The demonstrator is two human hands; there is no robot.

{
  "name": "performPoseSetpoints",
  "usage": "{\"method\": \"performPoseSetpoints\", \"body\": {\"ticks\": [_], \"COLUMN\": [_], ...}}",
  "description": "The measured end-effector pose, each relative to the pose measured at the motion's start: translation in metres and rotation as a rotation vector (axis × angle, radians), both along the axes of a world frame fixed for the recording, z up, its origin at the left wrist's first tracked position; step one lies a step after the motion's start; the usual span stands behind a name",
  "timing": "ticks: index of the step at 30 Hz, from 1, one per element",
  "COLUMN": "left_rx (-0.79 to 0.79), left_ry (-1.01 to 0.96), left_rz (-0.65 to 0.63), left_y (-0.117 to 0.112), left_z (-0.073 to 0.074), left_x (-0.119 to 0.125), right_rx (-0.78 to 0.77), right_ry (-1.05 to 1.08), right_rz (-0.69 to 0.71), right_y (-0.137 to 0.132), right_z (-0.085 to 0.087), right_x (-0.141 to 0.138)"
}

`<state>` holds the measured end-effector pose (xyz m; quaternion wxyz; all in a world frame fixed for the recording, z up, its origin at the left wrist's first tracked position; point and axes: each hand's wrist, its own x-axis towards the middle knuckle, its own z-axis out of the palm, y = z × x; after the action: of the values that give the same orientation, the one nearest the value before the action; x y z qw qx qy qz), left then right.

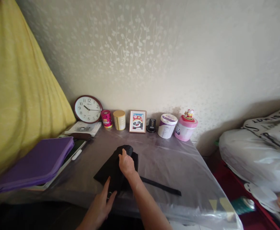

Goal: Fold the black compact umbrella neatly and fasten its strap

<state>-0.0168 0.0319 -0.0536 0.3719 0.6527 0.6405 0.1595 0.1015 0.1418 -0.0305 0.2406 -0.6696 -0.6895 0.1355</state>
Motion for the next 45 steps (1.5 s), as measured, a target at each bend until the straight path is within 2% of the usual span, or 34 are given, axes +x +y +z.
{"method": "performPoseSetpoints", "body": {"ticks": [3,6,8,10,12,14,17,20,26,31,35,41,45], "left_rx": [0.019,0.026,0.036,0.037,0.025,0.027,0.037,0.022,0.028,0.035,0.045,-0.022,-0.004], "left_ry": [0.017,0.055,0.07,0.064,0.063,0.075,0.103,0.113,0.082,0.092,-0.021,-0.428,-0.523], "left_rz": [-0.015,-0.02,-0.01,-0.003,0.003,0.008,0.003,-0.015,-0.012,-0.014,0.016,0.037,0.136], "left_y": [0.001,0.002,0.002,0.002,0.002,0.002,0.003,0.003,0.004,0.006,0.006,-0.001,-0.008], "left_z": [-0.007,-0.012,-0.013,-0.013,-0.014,-0.015,-0.016,-0.015,-0.014,-0.019,-0.026,-0.028,-0.029], "left_x": [-0.001,-0.002,-0.002,-0.001,0.0,0.001,0.002,0.002,0.003,0.003,-0.001,-0.011,-0.019], "right_rx": [0.133,0.239,0.281,0.304,0.289,0.216,0.07,0.0,0.01,-0.001,-0.022,-0.013,-0.023], "right_ry": [-0.032,-0.061,-0.063,-0.061,-0.054,-0.033,0.005,0.012,0.012,-0.012,-0.038,-0.053,-0.046], "right_rz": [0.122,0.159,0.093,-0.039,-0.165,-0.224,-0.227,-0.216,-0.215,-0.222,-0.218,-0.213,-0.217], "right_y": [-0.016,-0.029,-0.035,-0.037,-0.037,-0.035,-0.033,-0.032,-0.032,-0.032,-0.031,-0.03,-0.03], "right_z": [-0.005,-0.007,-0.01,-0.015,-0.02,-0.025,-0.027,-0.024,-0.022,-0.021,-0.021,-0.023,-0.022], "right_x": [-0.002,-0.004,-0.003,-0.002,-0.002,-0.004,-0.009,-0.015,-0.018,-0.019,-0.021,-0.022,-0.024]}}
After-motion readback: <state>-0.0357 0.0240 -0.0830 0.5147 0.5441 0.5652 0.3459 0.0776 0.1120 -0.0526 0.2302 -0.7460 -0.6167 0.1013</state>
